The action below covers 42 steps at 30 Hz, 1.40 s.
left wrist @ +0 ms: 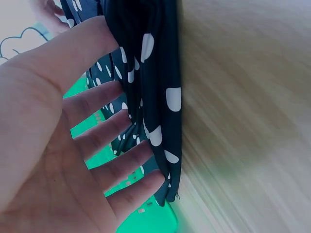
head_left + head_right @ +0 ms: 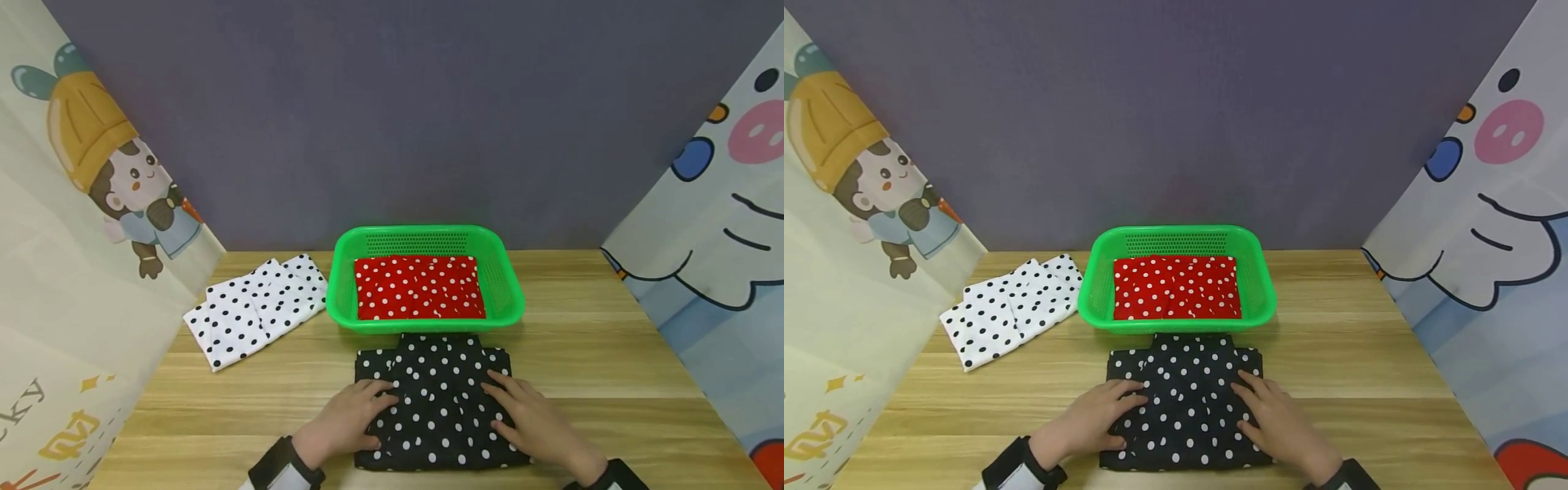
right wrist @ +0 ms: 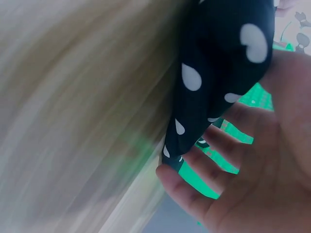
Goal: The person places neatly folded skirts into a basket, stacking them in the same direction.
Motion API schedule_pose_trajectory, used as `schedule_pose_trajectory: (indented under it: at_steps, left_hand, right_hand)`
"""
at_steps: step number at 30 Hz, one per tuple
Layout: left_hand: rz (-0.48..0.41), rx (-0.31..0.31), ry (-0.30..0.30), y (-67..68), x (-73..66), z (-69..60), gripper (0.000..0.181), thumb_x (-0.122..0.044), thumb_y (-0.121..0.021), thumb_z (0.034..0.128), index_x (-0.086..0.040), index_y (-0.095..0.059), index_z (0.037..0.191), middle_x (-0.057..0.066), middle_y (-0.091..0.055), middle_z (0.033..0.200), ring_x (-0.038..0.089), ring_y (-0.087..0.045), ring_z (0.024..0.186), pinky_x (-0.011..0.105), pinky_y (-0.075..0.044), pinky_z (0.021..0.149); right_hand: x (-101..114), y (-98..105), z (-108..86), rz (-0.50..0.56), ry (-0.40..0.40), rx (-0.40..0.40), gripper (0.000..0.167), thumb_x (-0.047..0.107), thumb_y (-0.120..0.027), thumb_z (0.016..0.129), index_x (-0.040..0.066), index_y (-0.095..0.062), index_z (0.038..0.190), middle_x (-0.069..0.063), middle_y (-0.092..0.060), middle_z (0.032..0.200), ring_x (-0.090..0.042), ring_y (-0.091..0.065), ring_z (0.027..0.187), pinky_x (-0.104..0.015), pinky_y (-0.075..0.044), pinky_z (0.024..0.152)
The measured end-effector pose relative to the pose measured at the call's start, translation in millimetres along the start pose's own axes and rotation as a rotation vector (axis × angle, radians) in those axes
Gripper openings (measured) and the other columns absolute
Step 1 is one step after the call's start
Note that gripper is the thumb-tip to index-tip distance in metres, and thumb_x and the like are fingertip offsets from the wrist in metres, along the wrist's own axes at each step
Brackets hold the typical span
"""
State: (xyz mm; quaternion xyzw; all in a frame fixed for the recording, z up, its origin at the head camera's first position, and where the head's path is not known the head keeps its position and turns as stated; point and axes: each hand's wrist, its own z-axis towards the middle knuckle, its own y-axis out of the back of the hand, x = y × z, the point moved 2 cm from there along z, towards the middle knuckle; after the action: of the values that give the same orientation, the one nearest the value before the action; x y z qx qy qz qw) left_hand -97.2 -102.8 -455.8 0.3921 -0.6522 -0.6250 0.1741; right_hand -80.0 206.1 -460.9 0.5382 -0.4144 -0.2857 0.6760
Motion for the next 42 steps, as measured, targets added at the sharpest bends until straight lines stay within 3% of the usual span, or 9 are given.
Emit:
schedule_pose_trajectory:
  at_steps: [13,26,32,38,42]
  left_hand:
    - [-0.039,0.012,0.064,1.6,13.0,-17.5,0.066,-0.033,-0.076,0.0699,-0.024,-0.051,0.131,0.002,-0.04,0.14,0.028,-0.04,0.126,0.045,-0.039,0.099]
    - [-0.024,0.007,0.052,10.0,11.6,-21.5,0.063,-0.031,-0.075,0.0712,-0.021,-0.053,0.129,0.005,-0.042,0.139,0.027,-0.042,0.124,0.044,-0.04,0.098]
    - [0.044,-0.071,0.094,15.7,11.6,-18.1,0.06,-0.036,-0.075,0.0716,-0.017,-0.055,0.126,0.009,-0.048,0.131,0.027,-0.049,0.113,0.042,-0.046,0.09]
    - [0.13,-0.169,0.148,16.0,16.3,-10.3,0.056,-0.038,-0.073,0.0735,-0.011,-0.058,0.12,0.011,-0.053,0.119,0.027,-0.054,0.102,0.039,-0.05,0.079]
    - [0.128,-0.187,0.196,12.5,21.0,-5.1,0.056,-0.04,-0.073,0.074,-0.009,-0.058,0.119,0.01,-0.054,0.114,0.026,-0.054,0.099,0.037,-0.05,0.074]
  right_hand:
    - [16,-9,14.3,0.024,-0.026,0.045,0.054,0.035,-0.067,0.08,0.009,-0.055,0.126,-0.013,-0.042,0.138,-0.032,-0.047,0.115,-0.053,-0.044,0.09]
    - [19,-7,17.6,0.06,-0.016,0.051,0.053,0.033,-0.068,0.081,0.01,-0.054,0.126,-0.013,-0.042,0.136,-0.034,-0.047,0.115,-0.055,-0.045,0.083]
    - [17,3,21.4,0.077,-0.024,0.039,0.055,0.031,-0.069,0.08,0.007,-0.053,0.127,-0.016,-0.045,0.133,-0.037,-0.049,0.114,-0.057,-0.046,0.081]
    - [13,5,28.6,0.053,-0.084,0.016,0.058,0.031,-0.071,0.078,0.004,-0.052,0.127,-0.018,-0.048,0.13,-0.037,-0.052,0.111,-0.053,-0.047,0.083]
    - [10,4,33.3,0.067,-0.123,0.003,0.06,0.03,-0.071,0.078,0.001,-0.051,0.127,-0.02,-0.049,0.128,-0.037,-0.052,0.11,-0.05,-0.047,0.086]
